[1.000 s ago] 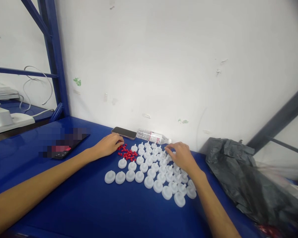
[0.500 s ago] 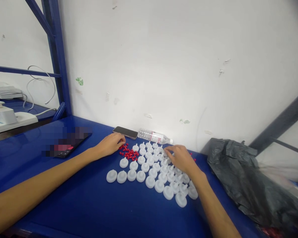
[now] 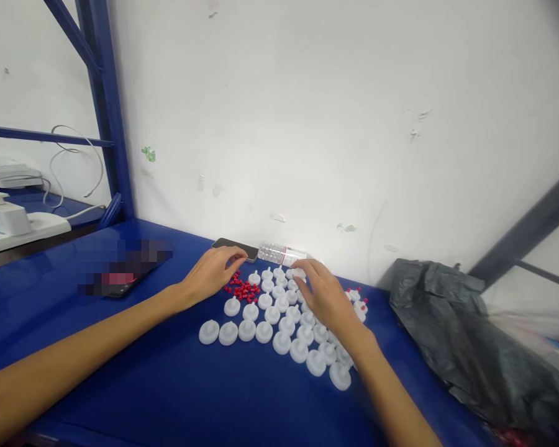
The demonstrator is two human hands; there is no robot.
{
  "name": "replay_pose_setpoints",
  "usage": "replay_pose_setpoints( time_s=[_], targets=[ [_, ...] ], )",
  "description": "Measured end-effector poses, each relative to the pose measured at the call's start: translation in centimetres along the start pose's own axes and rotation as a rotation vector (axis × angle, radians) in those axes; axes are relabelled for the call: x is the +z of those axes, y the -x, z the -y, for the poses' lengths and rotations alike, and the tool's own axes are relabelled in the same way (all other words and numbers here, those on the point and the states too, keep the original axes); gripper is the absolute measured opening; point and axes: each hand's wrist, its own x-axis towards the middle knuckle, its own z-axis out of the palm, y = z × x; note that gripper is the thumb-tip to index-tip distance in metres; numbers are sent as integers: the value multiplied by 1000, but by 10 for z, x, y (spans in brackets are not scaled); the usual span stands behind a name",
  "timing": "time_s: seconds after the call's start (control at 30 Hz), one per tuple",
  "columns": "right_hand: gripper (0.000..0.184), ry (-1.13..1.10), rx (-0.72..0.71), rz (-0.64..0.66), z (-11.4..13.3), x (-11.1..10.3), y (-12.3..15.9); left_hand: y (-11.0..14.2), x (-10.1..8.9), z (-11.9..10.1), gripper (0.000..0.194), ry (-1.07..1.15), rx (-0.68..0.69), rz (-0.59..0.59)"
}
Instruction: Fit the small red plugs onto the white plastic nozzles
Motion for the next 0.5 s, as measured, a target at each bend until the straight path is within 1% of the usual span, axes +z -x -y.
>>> replay_pose_setpoints(
  time_s=[0.1,0.2,0.27,0.33,0.5],
  targets=[
    [34,-37,-75,26,19,3,-2,6,4,-15,32,106,44,-47],
    [39,-32,-128,74,31,5,-2,12,5,-31,29,182,73,-41],
    [42,-24,-144,87,34,7,-1,16,6,-39,27,219,95,-14],
    [44,-27,-146,82,35,8,0,19,7,-45,27,247,145,15],
    [48,-34,-149,96,37,7,0,26,13,-47,25,252,277,56]
  ],
)
